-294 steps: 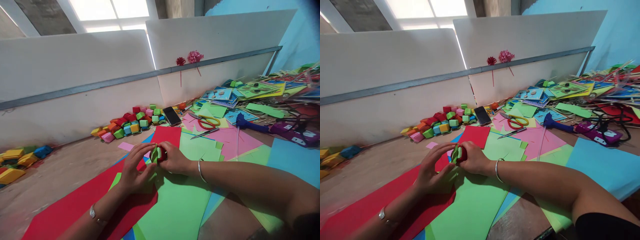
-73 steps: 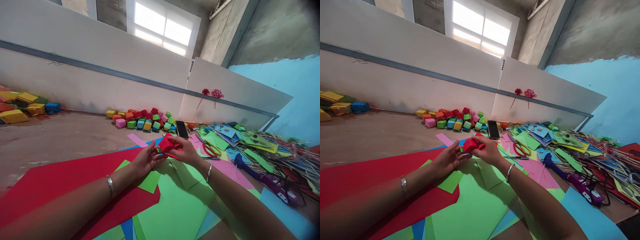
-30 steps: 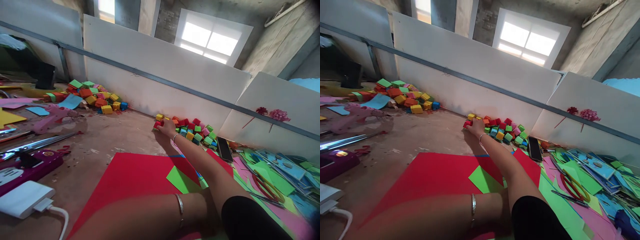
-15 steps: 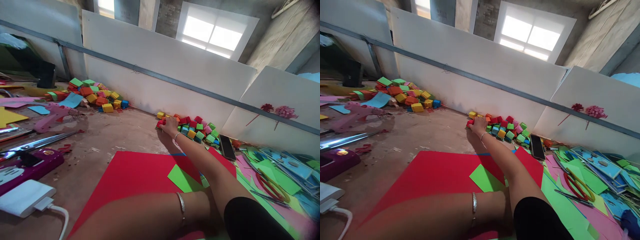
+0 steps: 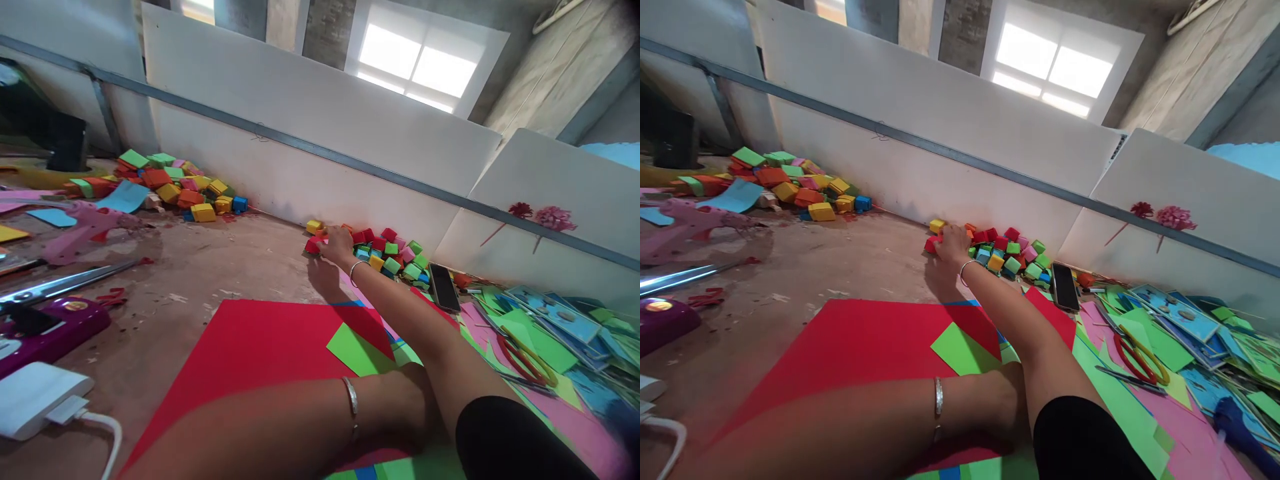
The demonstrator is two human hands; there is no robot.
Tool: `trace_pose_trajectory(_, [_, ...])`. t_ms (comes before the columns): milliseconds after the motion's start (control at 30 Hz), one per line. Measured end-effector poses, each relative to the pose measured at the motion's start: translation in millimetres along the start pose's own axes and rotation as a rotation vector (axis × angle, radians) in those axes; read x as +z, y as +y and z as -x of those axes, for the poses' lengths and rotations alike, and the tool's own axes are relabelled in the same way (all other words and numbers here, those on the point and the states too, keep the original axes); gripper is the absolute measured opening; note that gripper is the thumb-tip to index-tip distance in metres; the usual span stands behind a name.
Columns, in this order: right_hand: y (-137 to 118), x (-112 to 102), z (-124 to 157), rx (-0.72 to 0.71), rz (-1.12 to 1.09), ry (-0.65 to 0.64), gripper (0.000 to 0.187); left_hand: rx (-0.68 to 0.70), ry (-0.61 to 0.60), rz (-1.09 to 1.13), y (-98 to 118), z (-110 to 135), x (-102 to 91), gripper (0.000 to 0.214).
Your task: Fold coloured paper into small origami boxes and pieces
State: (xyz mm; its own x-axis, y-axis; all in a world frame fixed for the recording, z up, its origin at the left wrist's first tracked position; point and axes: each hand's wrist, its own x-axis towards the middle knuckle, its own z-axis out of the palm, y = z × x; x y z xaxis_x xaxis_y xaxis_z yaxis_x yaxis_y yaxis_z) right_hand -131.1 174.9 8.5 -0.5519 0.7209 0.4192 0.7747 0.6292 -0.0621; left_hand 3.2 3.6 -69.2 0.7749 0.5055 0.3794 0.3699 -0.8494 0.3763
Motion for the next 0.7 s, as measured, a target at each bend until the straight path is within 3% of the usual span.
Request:
trace_pose_trajectory(133, [23, -37, 32, -0.077, 0.021, 0.008, 0.024, 0.119, -0.096, -0.137, 6, 0, -10.8, 0.011])
trace_pose_trajectory(300, [75, -106, 120, -0.148, 0.088, 0.011, 0.021, 0.085, -0.051, -0.243, 10, 4, -18.7, 0.017])
trace_pose_trajectory(400, [116, -154, 191, -0.158, 0.15, 0.074, 0.018, 0.057, 0.009, -0.253, 6, 9, -19.0, 0.024])
trace_pose_trajectory(533, [168, -212, 302, -0.044, 0.201, 0.31, 0.012, 0.026, 0.106, -0.263, -3, 13, -19.6, 0.033])
trace_pose_trajectory(633, [188, -241, 389, 0.141, 0.239, 0.311, 0.009, 0.041, 0.154, -0.265, -7, 16, -22.1, 0.035])
trace_pose_trajectory(700, [191, -248, 440, 0.235, 0.227, 0.28, 0.009, 0.026, 0.226, -0.311, -10, 18, -22.8, 0.032])
